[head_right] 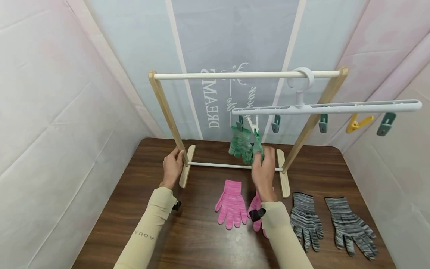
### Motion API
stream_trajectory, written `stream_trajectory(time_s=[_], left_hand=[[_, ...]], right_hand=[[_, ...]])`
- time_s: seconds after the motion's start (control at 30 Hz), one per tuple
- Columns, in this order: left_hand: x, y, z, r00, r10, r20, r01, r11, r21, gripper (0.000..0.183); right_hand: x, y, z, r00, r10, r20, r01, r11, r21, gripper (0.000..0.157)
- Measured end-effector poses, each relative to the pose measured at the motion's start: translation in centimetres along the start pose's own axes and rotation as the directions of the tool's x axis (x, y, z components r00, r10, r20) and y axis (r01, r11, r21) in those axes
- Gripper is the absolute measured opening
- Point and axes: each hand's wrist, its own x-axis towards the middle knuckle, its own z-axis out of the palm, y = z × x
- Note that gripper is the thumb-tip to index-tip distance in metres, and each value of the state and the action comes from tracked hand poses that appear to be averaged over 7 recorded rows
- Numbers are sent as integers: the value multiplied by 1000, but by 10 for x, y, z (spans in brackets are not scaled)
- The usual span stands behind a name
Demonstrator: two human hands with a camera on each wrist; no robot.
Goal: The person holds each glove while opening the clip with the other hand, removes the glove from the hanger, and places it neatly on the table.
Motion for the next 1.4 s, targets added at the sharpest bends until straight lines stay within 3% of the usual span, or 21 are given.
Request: stream_trajectory(time_s=[0.23,0.5,0.63,0.83,0.93,1.07,1.23,1.4], left_hand=[[0,-2,-4,1000,13,20,-13,1000,-4,34],[-4,-4,-8,994,12,111,-12,1000,6,44],[-14,-3,-3,993,-39,111,31,997,74,44],[-39,7,10,995,-92,45,85,988,131,34],[-49,20,16,998,-70,7,69,992,106,29],[-55,51,22,998,58,-3,-58,998,34,19],[-56,98,28,968,248,40,-244,967,-77,14],[-55,138,34,936,336,101,-309,926,-219,21]], right_hand=[[-14,2,-6,999,33,8,-33,999,4,33],[-21,4,-11,999,30,10,-30,999,12,31],[-21,6,-12,999,33,15,-33,999,24,30],[-22,7,-14,999,21,42,-23,999,49,32],[-22,7,-15,998,17,54,-20,998,62,33],[-24,6,-15,998,34,53,-37,998,57,31],[-29,-7,-19,997,44,55,-48,997,59,28],[-35,-29,-26,995,57,79,-63,996,67,27]])
